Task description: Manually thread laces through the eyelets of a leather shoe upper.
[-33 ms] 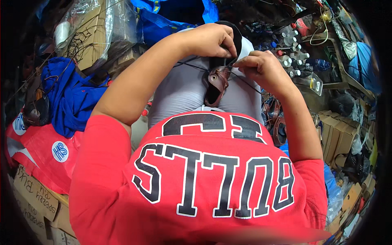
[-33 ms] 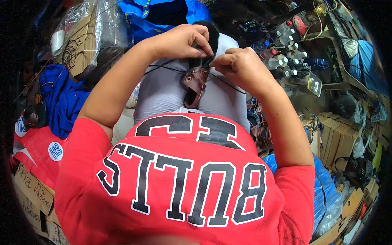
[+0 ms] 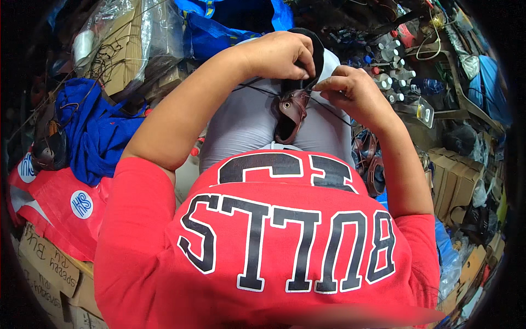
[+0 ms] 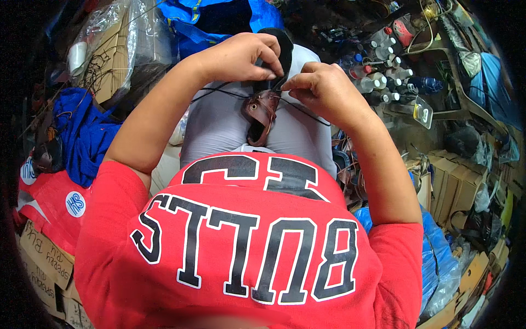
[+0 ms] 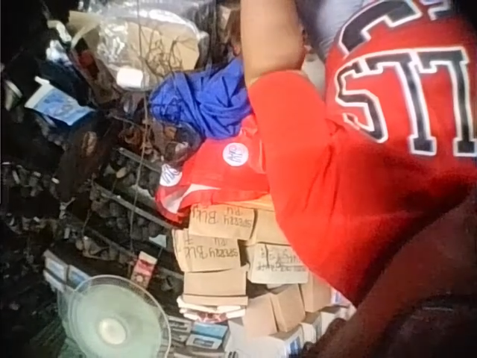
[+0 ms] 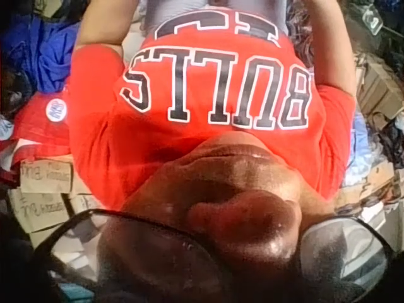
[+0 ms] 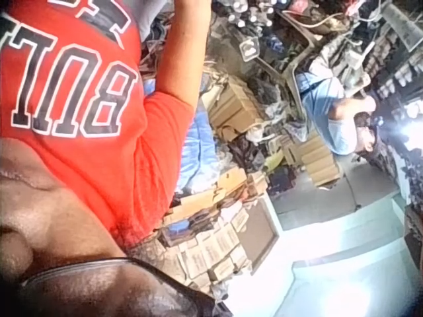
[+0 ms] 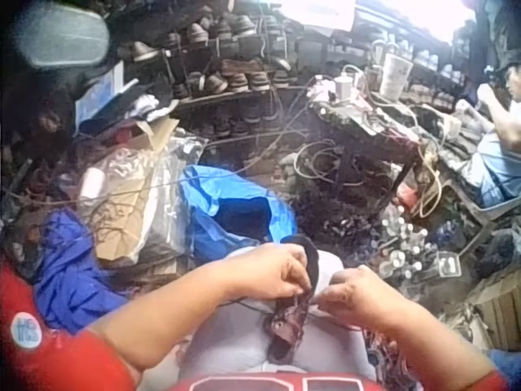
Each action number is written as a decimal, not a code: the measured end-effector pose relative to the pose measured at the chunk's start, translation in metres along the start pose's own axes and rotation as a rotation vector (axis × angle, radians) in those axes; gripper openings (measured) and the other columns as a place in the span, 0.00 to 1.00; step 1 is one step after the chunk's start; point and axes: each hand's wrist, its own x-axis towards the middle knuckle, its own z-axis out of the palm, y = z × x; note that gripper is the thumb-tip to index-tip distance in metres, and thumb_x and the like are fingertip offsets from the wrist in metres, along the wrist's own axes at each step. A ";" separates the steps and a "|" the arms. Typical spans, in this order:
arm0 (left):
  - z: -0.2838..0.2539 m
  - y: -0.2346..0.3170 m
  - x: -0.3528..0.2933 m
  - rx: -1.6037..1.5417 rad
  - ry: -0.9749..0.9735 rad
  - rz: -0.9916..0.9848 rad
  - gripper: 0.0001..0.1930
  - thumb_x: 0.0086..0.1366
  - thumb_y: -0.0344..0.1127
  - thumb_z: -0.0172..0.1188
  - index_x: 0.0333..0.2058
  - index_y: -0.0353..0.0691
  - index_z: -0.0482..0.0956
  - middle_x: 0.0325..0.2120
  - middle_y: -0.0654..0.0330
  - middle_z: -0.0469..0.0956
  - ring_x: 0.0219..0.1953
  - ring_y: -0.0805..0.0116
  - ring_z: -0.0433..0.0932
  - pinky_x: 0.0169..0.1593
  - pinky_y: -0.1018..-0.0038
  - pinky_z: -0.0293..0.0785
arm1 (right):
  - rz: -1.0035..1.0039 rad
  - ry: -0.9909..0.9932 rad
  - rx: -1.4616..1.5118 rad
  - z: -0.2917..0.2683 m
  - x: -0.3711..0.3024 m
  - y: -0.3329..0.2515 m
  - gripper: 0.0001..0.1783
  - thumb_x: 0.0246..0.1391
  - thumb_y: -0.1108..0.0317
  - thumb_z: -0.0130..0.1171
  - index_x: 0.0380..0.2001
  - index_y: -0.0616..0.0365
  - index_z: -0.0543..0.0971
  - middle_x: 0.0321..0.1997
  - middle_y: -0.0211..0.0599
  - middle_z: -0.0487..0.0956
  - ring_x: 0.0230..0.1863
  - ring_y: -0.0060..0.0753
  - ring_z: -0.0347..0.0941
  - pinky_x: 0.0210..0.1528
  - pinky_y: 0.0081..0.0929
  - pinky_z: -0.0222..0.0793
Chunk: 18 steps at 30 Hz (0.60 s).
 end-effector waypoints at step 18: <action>-0.012 -0.011 0.005 -0.383 -0.391 -0.075 0.15 0.53 0.26 0.57 0.41 0.44 0.82 0.22 0.65 0.61 0.28 0.72 0.64 0.35 0.78 0.61 | 0.073 0.163 0.020 0.017 -0.017 -0.004 0.09 0.40 0.70 0.63 0.29 0.50 0.81 0.24 0.33 0.74 0.28 0.38 0.70 0.35 0.32 0.59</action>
